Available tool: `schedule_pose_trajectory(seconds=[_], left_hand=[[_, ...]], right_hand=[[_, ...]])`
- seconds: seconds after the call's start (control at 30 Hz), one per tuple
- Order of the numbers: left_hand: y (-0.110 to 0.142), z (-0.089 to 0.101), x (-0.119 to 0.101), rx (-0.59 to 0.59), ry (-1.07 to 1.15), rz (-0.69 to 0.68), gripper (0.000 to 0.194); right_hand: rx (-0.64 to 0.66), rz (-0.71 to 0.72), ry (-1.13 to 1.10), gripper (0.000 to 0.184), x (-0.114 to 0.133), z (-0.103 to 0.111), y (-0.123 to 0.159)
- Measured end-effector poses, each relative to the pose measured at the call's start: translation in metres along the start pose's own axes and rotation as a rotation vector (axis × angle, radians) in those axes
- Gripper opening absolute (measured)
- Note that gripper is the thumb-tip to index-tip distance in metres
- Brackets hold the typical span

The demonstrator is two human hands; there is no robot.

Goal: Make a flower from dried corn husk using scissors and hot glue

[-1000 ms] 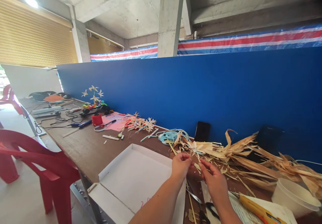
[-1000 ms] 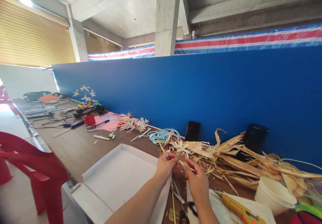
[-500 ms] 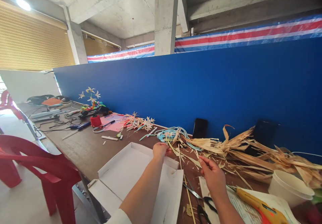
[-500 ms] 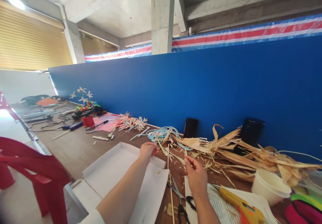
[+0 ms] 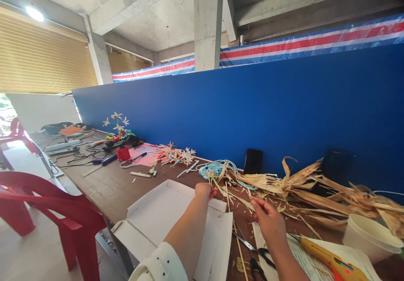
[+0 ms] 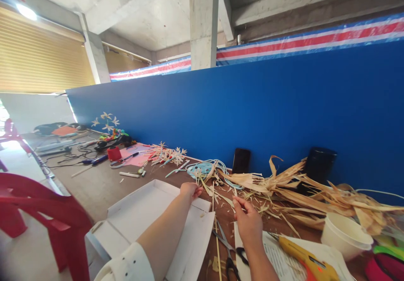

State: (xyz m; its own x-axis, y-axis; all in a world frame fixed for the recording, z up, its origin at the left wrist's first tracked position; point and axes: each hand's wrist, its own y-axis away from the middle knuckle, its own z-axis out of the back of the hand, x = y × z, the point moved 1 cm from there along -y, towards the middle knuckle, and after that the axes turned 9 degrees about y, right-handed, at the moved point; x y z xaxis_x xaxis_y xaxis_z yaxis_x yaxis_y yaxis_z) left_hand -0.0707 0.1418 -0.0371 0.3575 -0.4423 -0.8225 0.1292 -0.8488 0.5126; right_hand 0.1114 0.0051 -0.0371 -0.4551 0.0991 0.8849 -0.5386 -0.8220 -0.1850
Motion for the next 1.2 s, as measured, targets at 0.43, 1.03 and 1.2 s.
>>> schedule_pose_trajectory(seconds=[0.43,1.03,1.2], left_hand=[[0.007,0.0,0.005,-0.044,-0.095,-0.129,0.03],[0.035,0.008,0.011,-0.125,-0.38,-0.7,0.027],[0.049,-0.006,0.009,-0.068,-0.506,-0.88,0.016]], right_hand=[[-0.011,-0.015,0.0,0.045,0.005,0.002,0.003],[-0.061,-0.022,-0.02,0.044,0.01,0.008,0.004],[-0.209,-0.027,-0.155,0.054,0.008,0.013,0.001]])
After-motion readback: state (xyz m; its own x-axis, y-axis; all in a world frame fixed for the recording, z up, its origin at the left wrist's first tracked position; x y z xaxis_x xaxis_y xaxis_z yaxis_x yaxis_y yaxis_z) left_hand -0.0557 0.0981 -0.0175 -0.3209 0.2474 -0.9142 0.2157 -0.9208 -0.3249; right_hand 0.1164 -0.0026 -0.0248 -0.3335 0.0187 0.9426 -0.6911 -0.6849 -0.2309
